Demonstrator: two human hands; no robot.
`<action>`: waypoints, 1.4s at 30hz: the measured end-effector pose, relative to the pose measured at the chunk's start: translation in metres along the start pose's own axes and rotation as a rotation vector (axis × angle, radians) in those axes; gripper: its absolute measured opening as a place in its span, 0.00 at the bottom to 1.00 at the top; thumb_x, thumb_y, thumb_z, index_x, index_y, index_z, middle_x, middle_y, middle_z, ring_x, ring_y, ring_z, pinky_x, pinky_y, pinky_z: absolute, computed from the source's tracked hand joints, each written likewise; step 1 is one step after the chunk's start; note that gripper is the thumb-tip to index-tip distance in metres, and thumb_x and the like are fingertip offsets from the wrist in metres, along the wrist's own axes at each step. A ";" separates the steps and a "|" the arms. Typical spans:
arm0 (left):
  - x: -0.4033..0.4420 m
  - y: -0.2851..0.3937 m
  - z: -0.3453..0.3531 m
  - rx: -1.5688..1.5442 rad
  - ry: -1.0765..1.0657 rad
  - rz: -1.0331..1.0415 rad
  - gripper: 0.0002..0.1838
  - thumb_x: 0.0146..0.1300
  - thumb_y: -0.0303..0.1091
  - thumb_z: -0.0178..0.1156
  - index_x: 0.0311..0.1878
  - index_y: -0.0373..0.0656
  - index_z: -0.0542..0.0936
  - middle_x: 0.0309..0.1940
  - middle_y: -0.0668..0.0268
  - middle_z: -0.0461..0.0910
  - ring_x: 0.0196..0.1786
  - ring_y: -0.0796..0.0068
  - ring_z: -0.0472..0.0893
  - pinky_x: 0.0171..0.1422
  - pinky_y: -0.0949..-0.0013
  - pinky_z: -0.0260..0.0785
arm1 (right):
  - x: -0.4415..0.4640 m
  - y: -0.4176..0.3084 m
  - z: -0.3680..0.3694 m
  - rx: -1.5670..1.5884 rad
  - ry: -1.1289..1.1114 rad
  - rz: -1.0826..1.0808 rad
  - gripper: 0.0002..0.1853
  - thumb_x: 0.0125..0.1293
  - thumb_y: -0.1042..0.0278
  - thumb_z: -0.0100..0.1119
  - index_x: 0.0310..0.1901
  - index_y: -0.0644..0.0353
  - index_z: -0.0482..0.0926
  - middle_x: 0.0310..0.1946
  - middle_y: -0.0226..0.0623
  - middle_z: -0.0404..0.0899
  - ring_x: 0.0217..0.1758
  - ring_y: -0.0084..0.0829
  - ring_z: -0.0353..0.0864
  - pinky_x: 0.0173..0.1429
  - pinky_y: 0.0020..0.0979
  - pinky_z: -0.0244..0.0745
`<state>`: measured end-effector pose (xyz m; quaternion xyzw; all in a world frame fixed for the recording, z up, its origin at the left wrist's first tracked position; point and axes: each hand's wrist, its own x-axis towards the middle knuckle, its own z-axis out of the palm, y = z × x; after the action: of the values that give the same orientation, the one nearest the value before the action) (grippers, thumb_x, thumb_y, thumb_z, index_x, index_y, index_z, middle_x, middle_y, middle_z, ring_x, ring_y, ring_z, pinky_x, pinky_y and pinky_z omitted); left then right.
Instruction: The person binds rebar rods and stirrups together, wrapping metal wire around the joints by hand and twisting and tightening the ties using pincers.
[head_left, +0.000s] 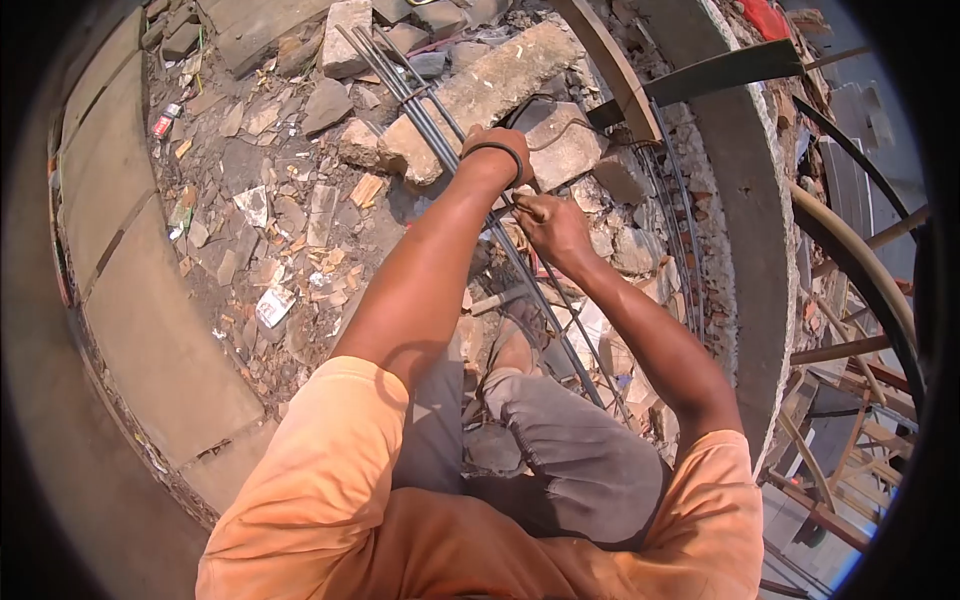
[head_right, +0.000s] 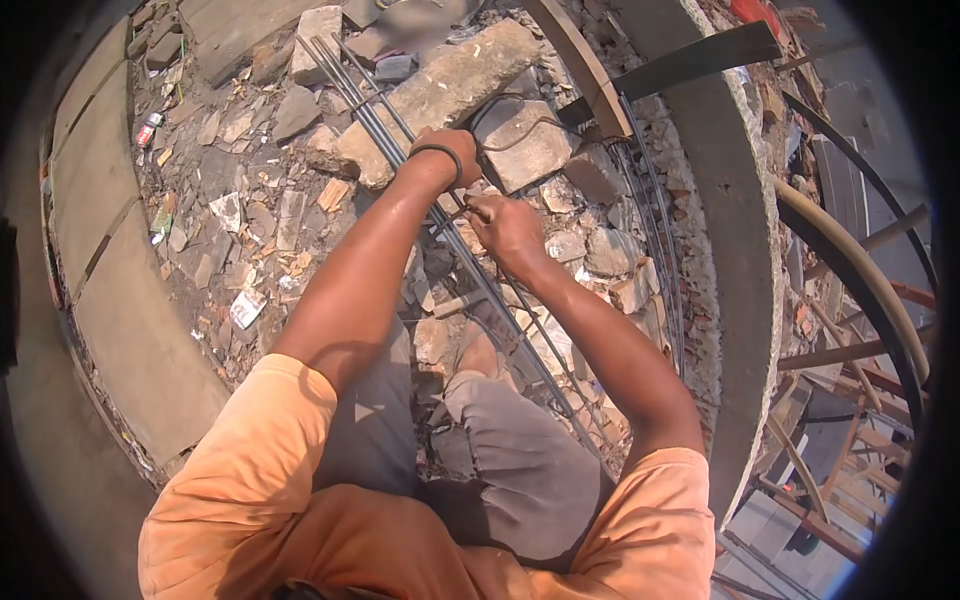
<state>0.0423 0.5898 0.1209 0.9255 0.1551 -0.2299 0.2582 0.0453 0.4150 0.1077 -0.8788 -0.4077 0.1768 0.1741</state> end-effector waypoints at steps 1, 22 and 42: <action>0.001 0.000 0.001 0.003 0.001 0.003 0.18 0.55 0.41 0.61 0.44 0.40 0.86 0.45 0.54 0.85 0.52 0.60 0.83 0.64 0.59 0.65 | 0.001 -0.001 -0.003 0.035 -0.021 0.002 0.14 0.61 0.60 0.64 0.46 0.53 0.85 0.44 0.43 0.84 0.43 0.47 0.83 0.48 0.42 0.77; -0.071 -0.056 0.032 -0.057 0.272 0.244 0.11 0.62 0.35 0.60 0.42 0.42 0.85 0.38 0.55 0.78 0.43 0.52 0.80 0.47 0.54 0.72 | 0.017 0.000 -0.016 0.529 -0.291 0.082 0.11 0.64 0.71 0.61 0.46 0.64 0.84 0.37 0.41 0.86 0.41 0.25 0.83 0.49 0.29 0.75; -0.050 -0.026 0.057 0.071 0.386 0.216 0.15 0.58 0.36 0.54 0.46 0.52 0.86 0.54 0.62 0.75 0.70 0.54 0.61 0.76 0.31 0.25 | 0.047 0.058 -0.023 1.184 -0.634 0.472 0.14 0.63 0.75 0.57 0.51 0.65 0.75 0.19 0.19 0.65 0.16 0.13 0.55 0.17 0.18 0.49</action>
<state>-0.0302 0.5717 0.0916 0.9720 0.0934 -0.0250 0.2142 0.1218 0.4127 0.0938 -0.6078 -0.0729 0.6487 0.4522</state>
